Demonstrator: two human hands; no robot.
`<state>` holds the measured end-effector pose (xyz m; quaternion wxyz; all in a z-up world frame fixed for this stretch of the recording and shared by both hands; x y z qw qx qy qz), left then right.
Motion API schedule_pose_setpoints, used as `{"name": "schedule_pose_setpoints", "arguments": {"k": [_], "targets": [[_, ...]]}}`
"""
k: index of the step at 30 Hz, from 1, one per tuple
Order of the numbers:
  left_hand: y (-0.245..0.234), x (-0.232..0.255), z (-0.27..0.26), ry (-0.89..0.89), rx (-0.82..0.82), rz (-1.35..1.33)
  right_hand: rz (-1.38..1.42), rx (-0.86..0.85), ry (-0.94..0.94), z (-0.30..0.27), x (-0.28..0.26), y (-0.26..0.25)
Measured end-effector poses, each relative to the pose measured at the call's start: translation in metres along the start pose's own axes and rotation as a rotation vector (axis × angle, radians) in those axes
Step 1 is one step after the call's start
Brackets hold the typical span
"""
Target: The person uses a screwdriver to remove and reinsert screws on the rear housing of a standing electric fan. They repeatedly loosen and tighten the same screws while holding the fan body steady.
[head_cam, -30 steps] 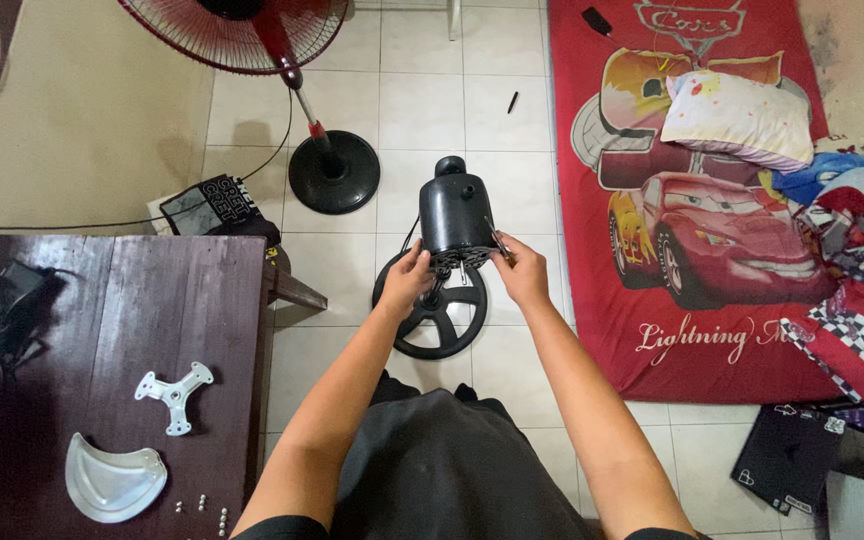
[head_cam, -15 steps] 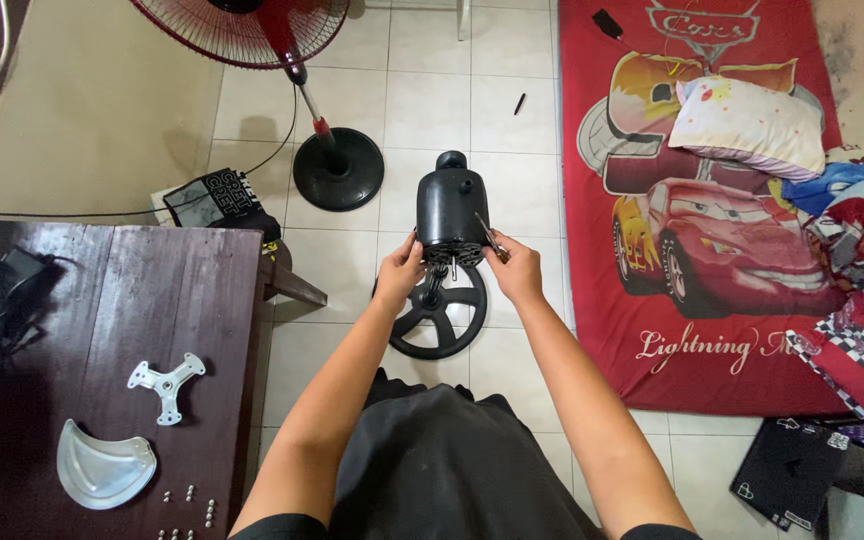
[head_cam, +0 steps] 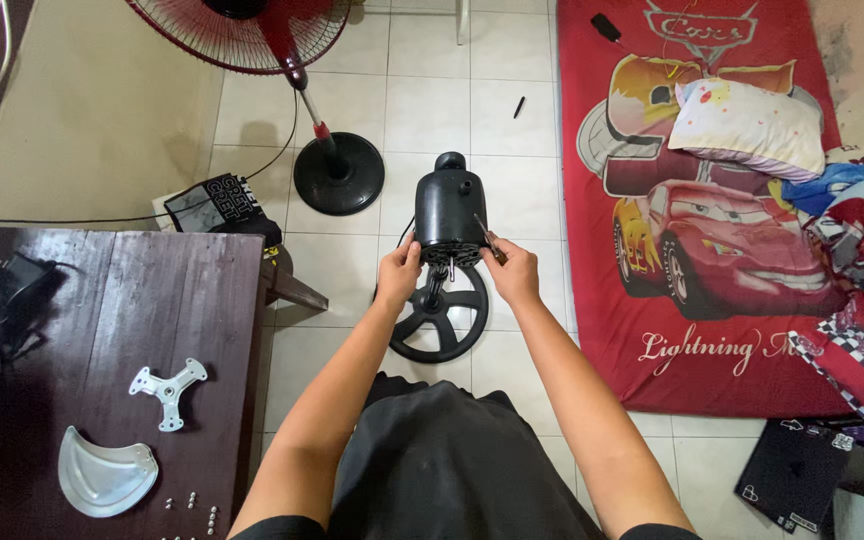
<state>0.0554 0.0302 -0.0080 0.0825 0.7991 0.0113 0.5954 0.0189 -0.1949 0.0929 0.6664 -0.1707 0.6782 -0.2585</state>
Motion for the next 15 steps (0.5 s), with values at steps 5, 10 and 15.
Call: {"name": "schedule_pose_setpoints", "arguments": {"k": [5, 10, 15], "targets": [[0.004, -0.002, -0.007, 0.307, 0.025, 0.326, 0.067, 0.055, -0.036, -0.001, 0.005, 0.001], [0.007, -0.006, 0.000, 0.093, 0.037, 0.273, 0.100, 0.121, -0.180, -0.001, 0.014, 0.000], [0.011, 0.014, 0.001, -0.278, -0.120, -0.066, 0.138, 0.039, 0.177, 0.004, 0.015, 0.006]]}}
Point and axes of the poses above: each hand's wrist, its own z-axis towards the middle knuckle, its own y-axis out of the palm, x = y × z, the point moved 2 cm from there along z, towards the middle knuckle, and after that the axes turned 7 degrees about -x, right-handed, at the moved point
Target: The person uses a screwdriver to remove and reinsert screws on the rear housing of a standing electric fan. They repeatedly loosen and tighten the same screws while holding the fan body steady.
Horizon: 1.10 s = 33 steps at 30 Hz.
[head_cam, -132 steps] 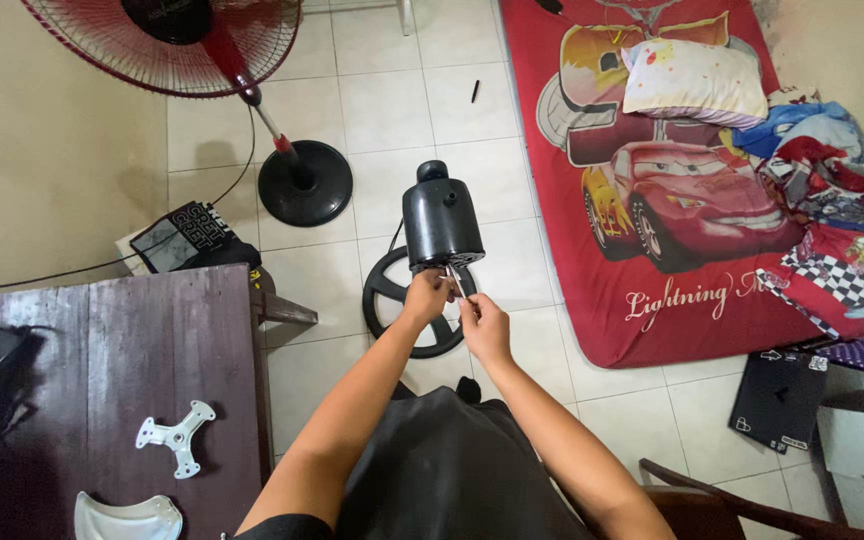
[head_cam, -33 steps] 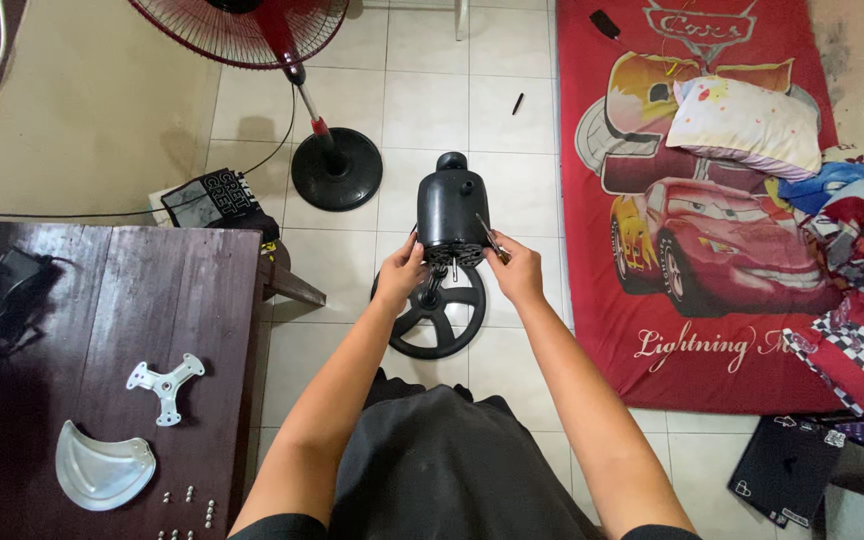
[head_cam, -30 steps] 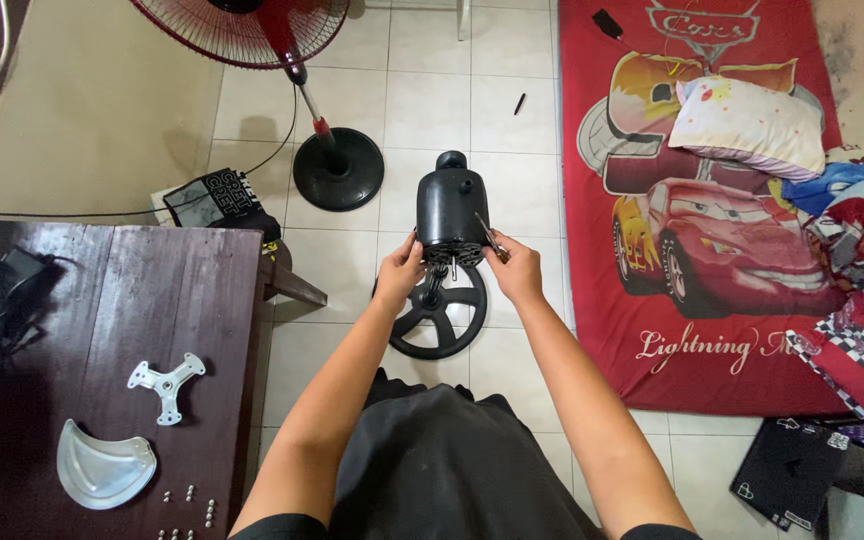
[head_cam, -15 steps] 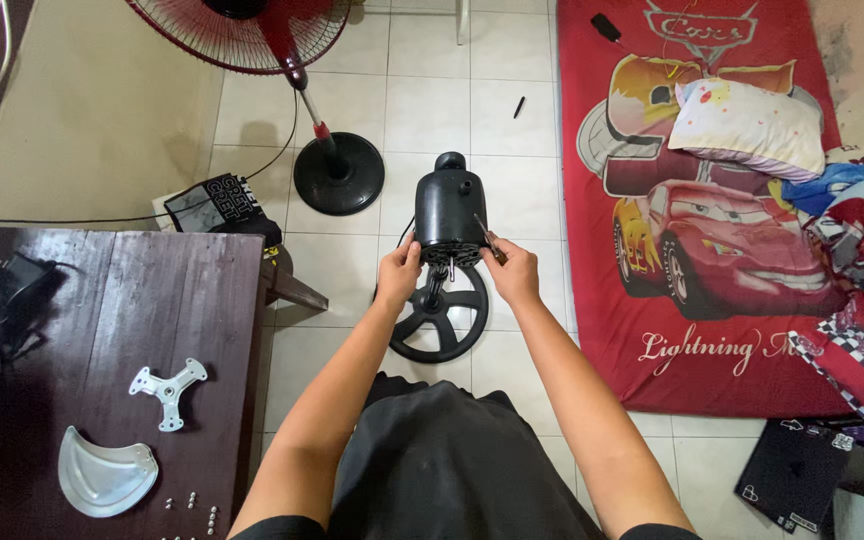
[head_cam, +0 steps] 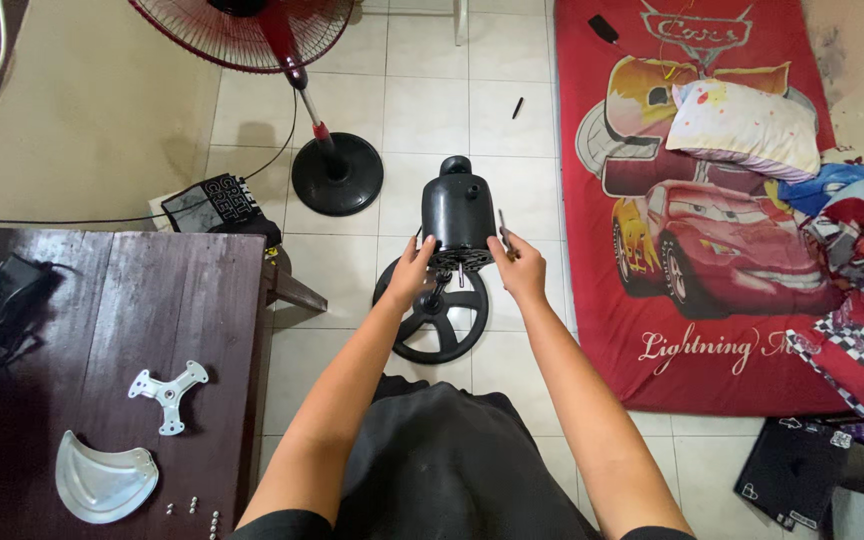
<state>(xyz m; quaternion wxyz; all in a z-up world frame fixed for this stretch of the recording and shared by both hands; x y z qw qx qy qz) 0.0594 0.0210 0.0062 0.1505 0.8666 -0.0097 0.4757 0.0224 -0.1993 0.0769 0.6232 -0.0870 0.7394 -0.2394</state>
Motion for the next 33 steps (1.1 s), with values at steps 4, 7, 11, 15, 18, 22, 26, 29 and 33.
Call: {"name": "schedule_pose_setpoints", "arguments": {"k": [4, 7, 11, 15, 18, 22, 26, 29, 33], "targets": [[0.002, 0.019, -0.013, -0.070, -0.129, -0.179, 0.215, -0.130, 0.258, 0.001, -0.010, 0.002], [0.002, 0.025, -0.015, -0.081, -0.156, -0.249, 0.236, -0.192, 0.299, -0.001, -0.014, 0.001], [-0.004, 0.022, -0.006, -0.019, -0.155, -0.242, 0.303, -0.251, 0.230, 0.001, -0.012, 0.002], [-0.009, 0.017, -0.004, 0.043, -0.195, -0.166, 0.322, -0.254, 0.206, 0.002, -0.011, 0.003], [-0.008, 0.016, -0.006, 0.029, -0.197, -0.168, 0.289, -0.241, 0.231, 0.000, -0.015, 0.000], [-0.003, 0.018, -0.009, 0.020, -0.180, -0.090, 0.252, -0.207, 0.234, -0.002, -0.019, -0.002], [0.000, 0.018, -0.014, 0.026, -0.186, -0.103, 0.205, -0.204, 0.251, -0.004, -0.017, -0.001], [-0.001, 0.018, -0.015, 0.031, -0.197, -0.112, 0.182, -0.205, 0.273, -0.002, -0.009, 0.001], [-0.001, 0.018, -0.015, 0.047, -0.224, -0.125, 0.220, -0.193, 0.254, 0.004, 0.004, 0.004]]}}
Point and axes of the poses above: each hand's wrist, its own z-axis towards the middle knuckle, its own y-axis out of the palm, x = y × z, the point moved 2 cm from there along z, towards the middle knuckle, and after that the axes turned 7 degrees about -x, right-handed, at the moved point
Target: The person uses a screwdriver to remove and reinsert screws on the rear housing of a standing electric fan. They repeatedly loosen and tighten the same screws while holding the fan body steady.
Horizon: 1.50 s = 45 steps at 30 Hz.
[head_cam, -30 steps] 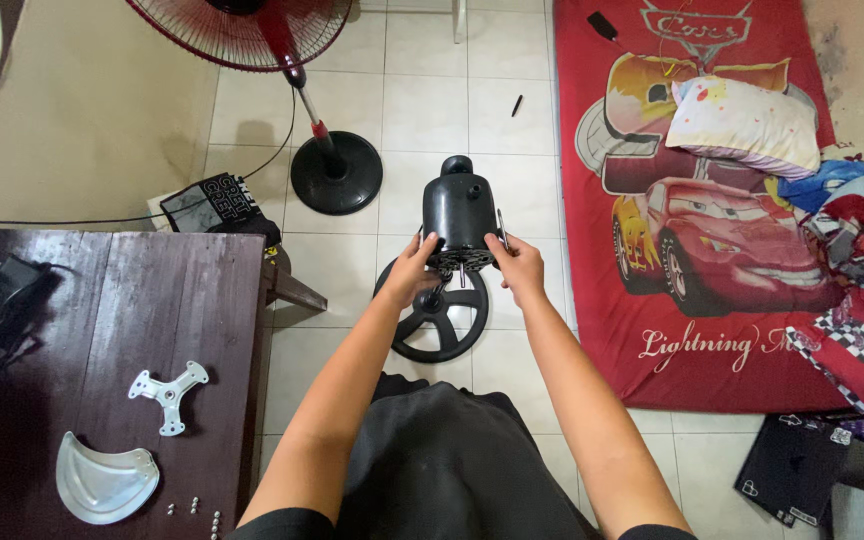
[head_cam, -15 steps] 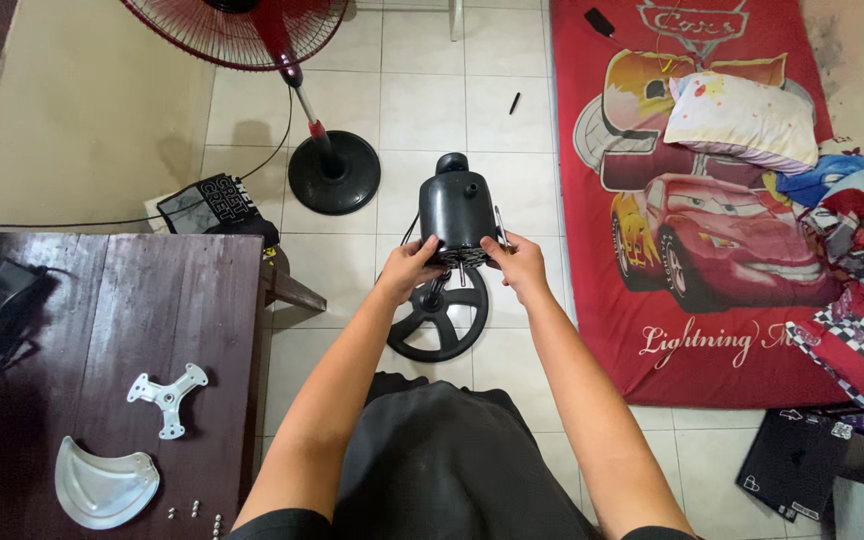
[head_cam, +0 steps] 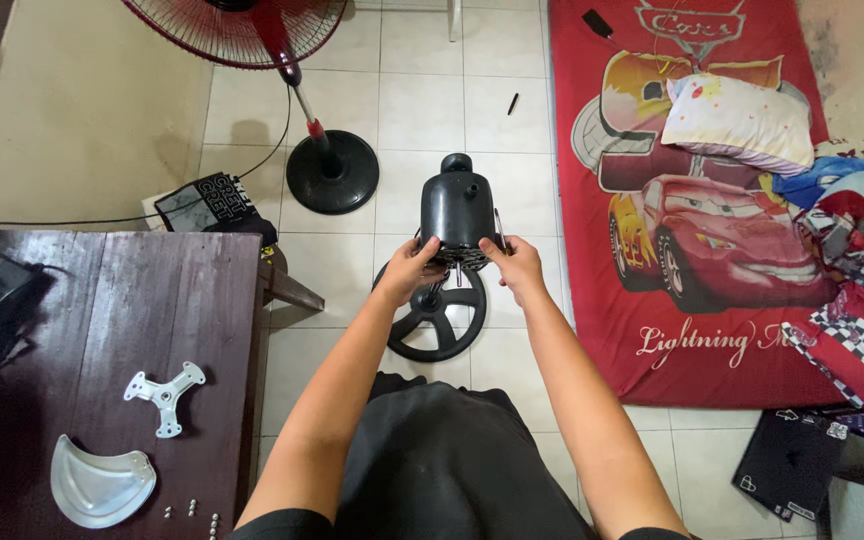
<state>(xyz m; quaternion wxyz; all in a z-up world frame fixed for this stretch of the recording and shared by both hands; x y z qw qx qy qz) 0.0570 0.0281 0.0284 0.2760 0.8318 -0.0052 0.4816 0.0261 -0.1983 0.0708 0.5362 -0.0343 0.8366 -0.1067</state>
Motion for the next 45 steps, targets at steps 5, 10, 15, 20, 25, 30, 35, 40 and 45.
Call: {"name": "schedule_pose_setpoints", "arguments": {"k": [5, 10, 15, 20, 25, 30, 35, 40, 45], "targets": [[0.003, 0.001, -0.001, -0.065, 0.052, -0.100, 0.085, -0.070, -0.040, 0.006, 0.011, 0.001], [0.004, 0.000, 0.002, -0.052, 0.058, -0.148, 0.098, -0.064, -0.023, 0.006, 0.012, 0.001], [0.000, -0.008, 0.000, 0.022, 0.031, -0.133, 0.111, -0.057, -0.006, 0.001, 0.010, 0.001], [-0.003, -0.013, 0.000, 0.067, 0.044, -0.099, 0.094, -0.063, -0.010, 0.003, 0.008, 0.002], [-0.003, -0.006, -0.003, 0.034, 0.080, -0.007, 0.082, -0.059, 0.022, 0.004, 0.008, 0.003], [-0.002, -0.001, -0.001, 0.006, 0.102, -0.016, 0.095, -0.068, 0.060, 0.005, 0.008, 0.003], [-0.006, 0.002, 0.004, 0.050, 0.101, -0.009, 0.159, -0.089, 0.060, 0.007, 0.011, 0.004], [-0.010, 0.006, 0.008, 0.024, 0.133, 0.060, 0.117, -0.070, 0.047, 0.012, 0.013, 0.008], [-0.012, 0.007, 0.009, 0.010, 0.126, 0.096, 0.037, -0.041, 0.005, 0.012, 0.008, 0.006]]}}
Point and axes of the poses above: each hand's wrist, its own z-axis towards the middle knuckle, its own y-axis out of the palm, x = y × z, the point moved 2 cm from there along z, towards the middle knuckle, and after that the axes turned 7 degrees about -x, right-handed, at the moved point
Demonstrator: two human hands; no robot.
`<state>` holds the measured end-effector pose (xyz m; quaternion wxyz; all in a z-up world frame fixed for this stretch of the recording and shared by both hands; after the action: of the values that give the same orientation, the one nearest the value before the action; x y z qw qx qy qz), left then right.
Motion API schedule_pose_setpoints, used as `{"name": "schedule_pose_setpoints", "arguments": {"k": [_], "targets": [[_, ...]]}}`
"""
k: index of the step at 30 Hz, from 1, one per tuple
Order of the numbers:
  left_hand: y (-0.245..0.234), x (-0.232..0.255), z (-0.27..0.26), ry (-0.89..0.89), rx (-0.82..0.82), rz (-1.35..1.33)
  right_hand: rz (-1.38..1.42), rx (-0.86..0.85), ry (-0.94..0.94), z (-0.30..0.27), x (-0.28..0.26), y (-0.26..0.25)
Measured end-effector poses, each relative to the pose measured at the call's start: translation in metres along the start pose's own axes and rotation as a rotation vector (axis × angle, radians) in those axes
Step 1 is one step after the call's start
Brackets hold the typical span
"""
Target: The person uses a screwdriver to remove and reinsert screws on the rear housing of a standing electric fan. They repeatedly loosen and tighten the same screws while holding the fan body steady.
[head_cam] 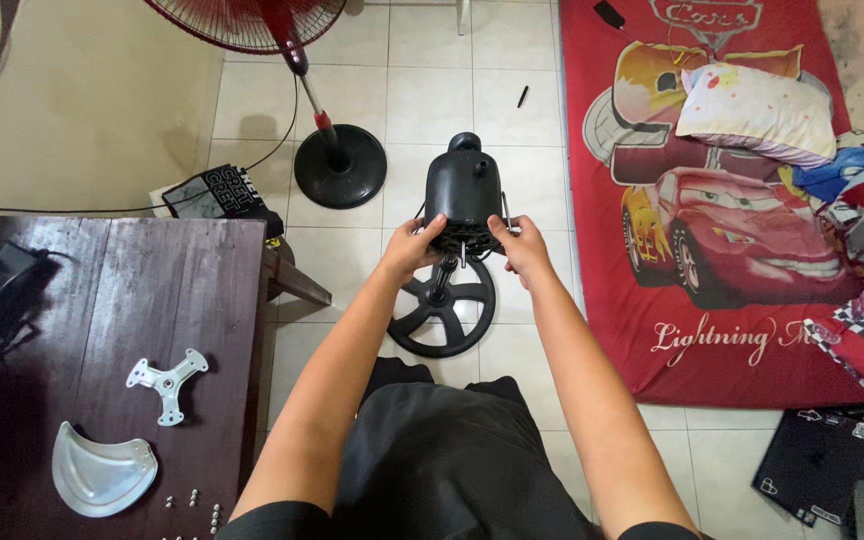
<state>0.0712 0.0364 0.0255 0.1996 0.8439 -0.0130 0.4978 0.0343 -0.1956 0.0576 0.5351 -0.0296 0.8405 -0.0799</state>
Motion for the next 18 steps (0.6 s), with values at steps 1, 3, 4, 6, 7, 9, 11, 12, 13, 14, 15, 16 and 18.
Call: {"name": "schedule_pose_setpoints", "arguments": {"k": [1, 3, 4, 6, 7, 9, 11, 12, 13, 14, 15, 16, 18], "targets": [[-0.001, 0.000, 0.001, -0.004, -0.001, -0.017, -0.023, 0.009, 0.007, 0.000, -0.002, -0.001], [0.000, -0.002, 0.003, -0.014, -0.005, -0.051, -0.069, 0.029, 0.022, -0.001, -0.005, -0.002], [-0.001, -0.003, 0.004, -0.015, 0.003, -0.036, -0.068, 0.030, 0.009, -0.001, -0.006, -0.002], [-0.001, -0.006, 0.006, -0.019, 0.021, -0.006, -0.066, 0.030, -0.016, -0.002, -0.009, -0.002], [-0.002, -0.008, 0.007, -0.017, 0.019, 0.000, -0.073, 0.033, -0.014, -0.004, -0.009, -0.001], [-0.004, -0.010, 0.009, -0.008, 0.013, 0.011, -0.087, 0.043, -0.015, -0.006, -0.012, -0.002], [-0.006, -0.013, 0.010, -0.016, 0.003, 0.001, -0.116, 0.060, -0.015, -0.008, -0.014, -0.001], [-0.006, -0.015, 0.010, -0.020, -0.002, -0.003, -0.129, 0.070, -0.015, -0.009, -0.015, 0.000], [-0.007, -0.017, 0.010, -0.019, -0.009, -0.008, -0.140, 0.077, -0.026, -0.010, -0.016, 0.001], [-0.007, -0.018, 0.011, -0.018, -0.017, -0.014, -0.152, 0.084, -0.039, -0.010, -0.018, 0.001], [-0.007, -0.018, 0.012, -0.016, -0.024, -0.020, -0.165, 0.092, -0.051, -0.010, -0.020, 0.001], [-0.007, -0.019, 0.012, -0.019, -0.028, -0.021, -0.170, 0.096, -0.053, -0.011, -0.020, 0.002], [-0.009, -0.020, 0.010, -0.027, -0.036, -0.022, -0.180, 0.105, -0.054, -0.013, -0.019, 0.003]]}}
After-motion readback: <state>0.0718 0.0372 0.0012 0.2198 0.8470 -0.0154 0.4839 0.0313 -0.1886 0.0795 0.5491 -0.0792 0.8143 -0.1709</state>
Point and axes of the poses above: each hand's wrist, its own z-axis towards the middle knuckle, its own y-axis out of the palm, x = y × z, the point moved 2 cm from there along z, towards the middle knuckle, and after that the axes turned 7 degrees about -x, right-handed, at the moved point
